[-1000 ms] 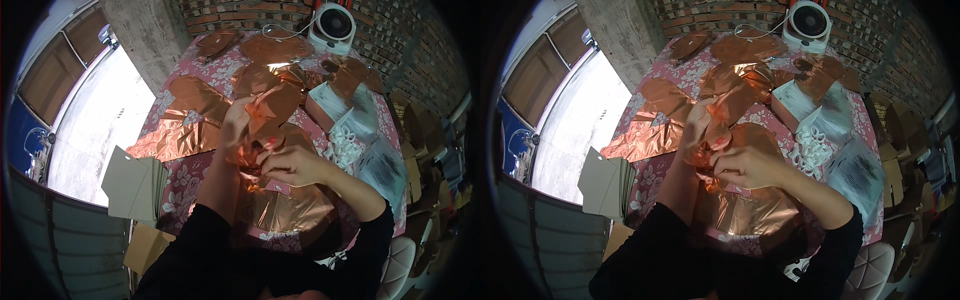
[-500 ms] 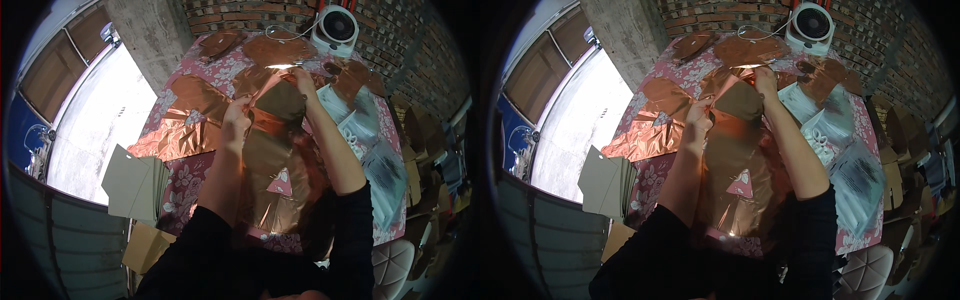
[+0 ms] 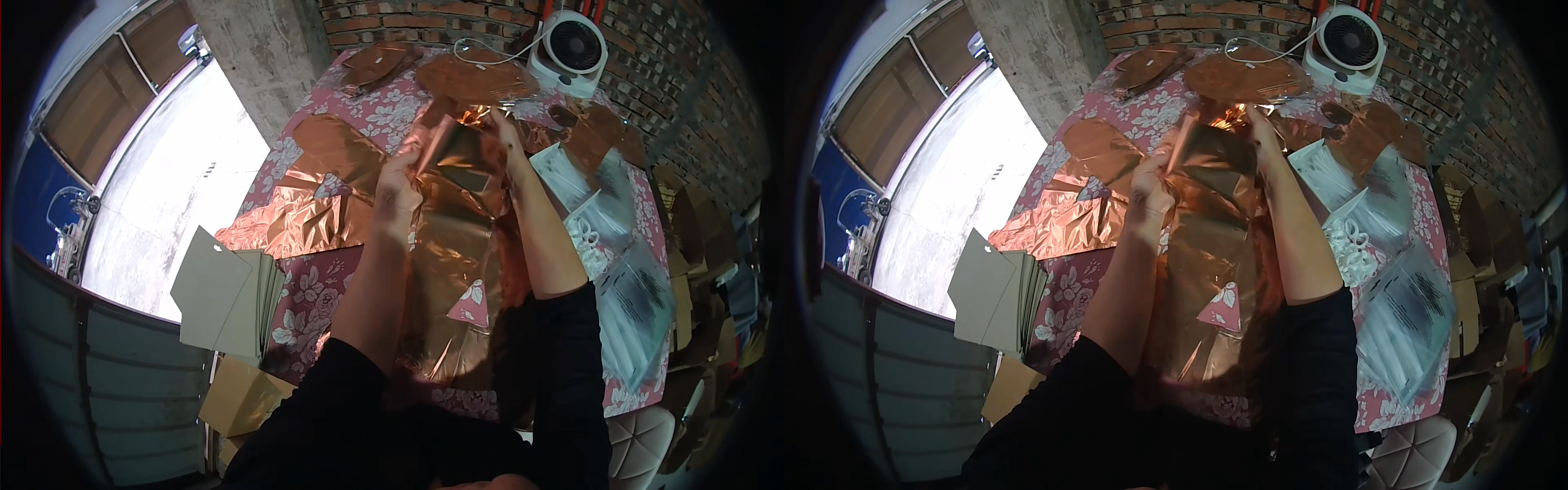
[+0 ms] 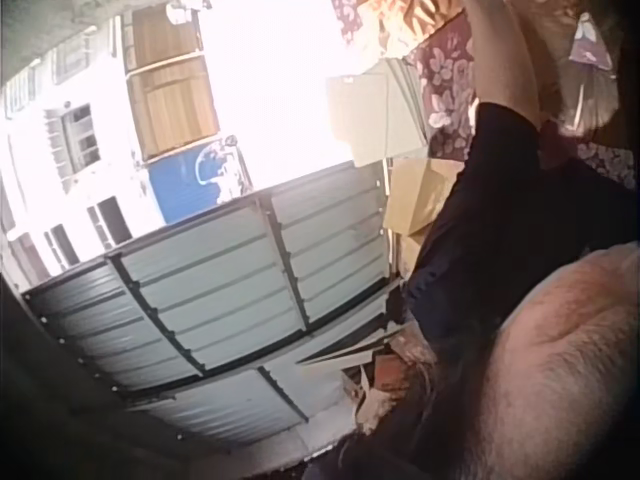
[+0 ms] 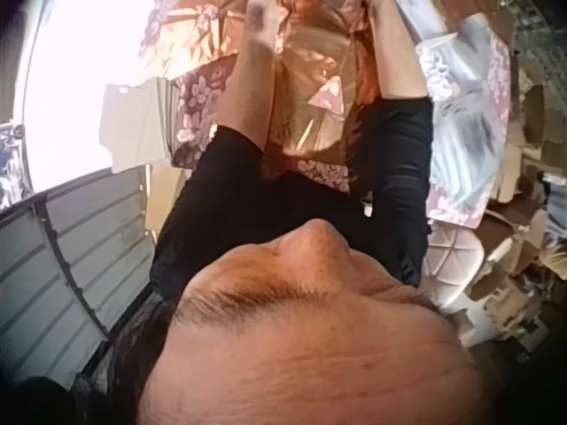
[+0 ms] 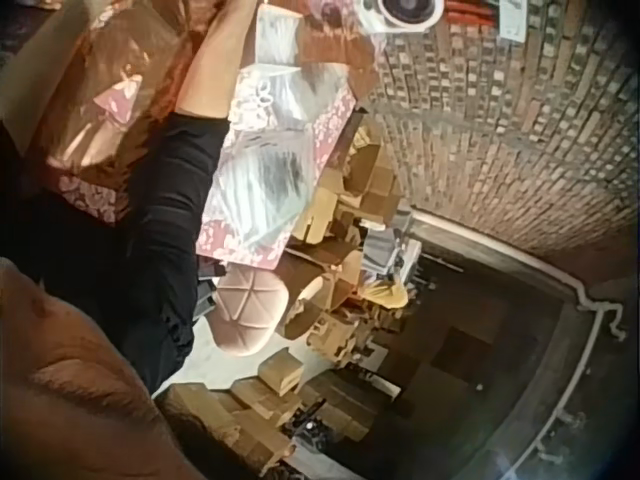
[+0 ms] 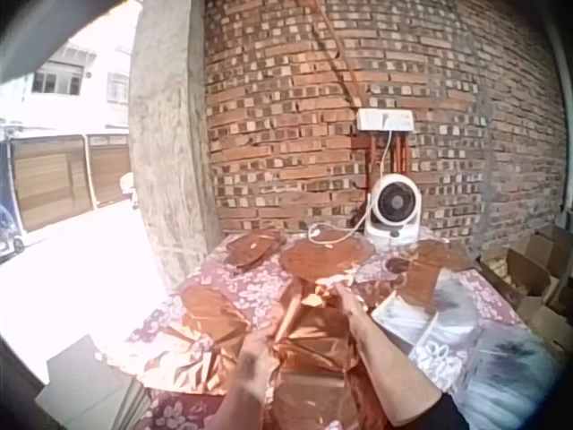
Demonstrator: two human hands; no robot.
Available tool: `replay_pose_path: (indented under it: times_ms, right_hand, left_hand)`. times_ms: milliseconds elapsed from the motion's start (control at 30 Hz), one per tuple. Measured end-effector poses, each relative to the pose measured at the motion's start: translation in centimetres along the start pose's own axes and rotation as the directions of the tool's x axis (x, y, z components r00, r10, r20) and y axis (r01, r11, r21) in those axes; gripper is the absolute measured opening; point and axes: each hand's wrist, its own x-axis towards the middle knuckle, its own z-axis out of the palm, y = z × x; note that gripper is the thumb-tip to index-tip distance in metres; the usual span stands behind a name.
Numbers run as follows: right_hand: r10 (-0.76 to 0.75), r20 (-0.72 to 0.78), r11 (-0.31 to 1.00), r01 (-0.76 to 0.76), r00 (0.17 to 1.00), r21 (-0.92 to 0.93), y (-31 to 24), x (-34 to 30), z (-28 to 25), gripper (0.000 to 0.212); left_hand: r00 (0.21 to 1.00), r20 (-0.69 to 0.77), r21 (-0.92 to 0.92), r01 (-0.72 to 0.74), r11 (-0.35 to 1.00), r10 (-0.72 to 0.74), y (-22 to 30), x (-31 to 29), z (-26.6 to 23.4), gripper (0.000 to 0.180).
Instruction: The person packs heart-shaped foil balloons into cardboard packaging sleeves by hand.
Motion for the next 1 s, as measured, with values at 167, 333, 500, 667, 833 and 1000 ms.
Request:
replay_pose_path:
  times_ms: [167, 333, 500, 667, 833, 1000]
  right_hand:
    - [-0.302, -0.117, 0.923, 0.321, 0.946, 0.214, 0.0, 4.5, -4.3, 0.035]
    - [-0.352, -0.222, 0.871, 0.405, 0.909, 0.278, 1.6, 4.8, -2.5, 0.035]
    - [-0.431, -0.093, 0.849, 0.439, 0.897, 0.294, 0.9, 5.2, -5.3, 0.042]
    - [-0.105, -0.111, 0.976, 0.124, 0.988, 0.182, -0.6, 0.8, -3.4, 0.049]
    - [-0.212, -0.114, 0.778, 0.097, 0.970, -0.621, 0.3, 0.1, -4.1, 0.042]
    - [-0.656, 0.219, -0.142, 0.166, 0.723, -0.976, 0.5, -6.1, 2.2, 0.038]
  left_hand:
    - [0.867, 0.276, -0.288, -0.338, 0.896, 0.416, 1.2, 1.1, -0.7, 0.035]
    - [0.799, 0.116, 0.049, -0.598, 0.800, 0.591, 0.1, 1.2, -2.7, 0.034]
    - [0.667, 0.669, -0.533, 0.122, 0.838, 0.328, -0.4, 3.7, -3.2, 0.027]
    - [0.687, 0.705, -0.508, 0.313, 0.803, 0.178, 0.1, 1.6, -1.7, 0.024]
    - [0.681, 0.706, -0.532, 0.328, 0.780, 0.195, 0.8, 1.8, -1.8, 0.025]
    - [0.855, 0.398, -0.388, -0.170, 0.906, 0.332, 1.3, 0.8, -3.4, 0.025]
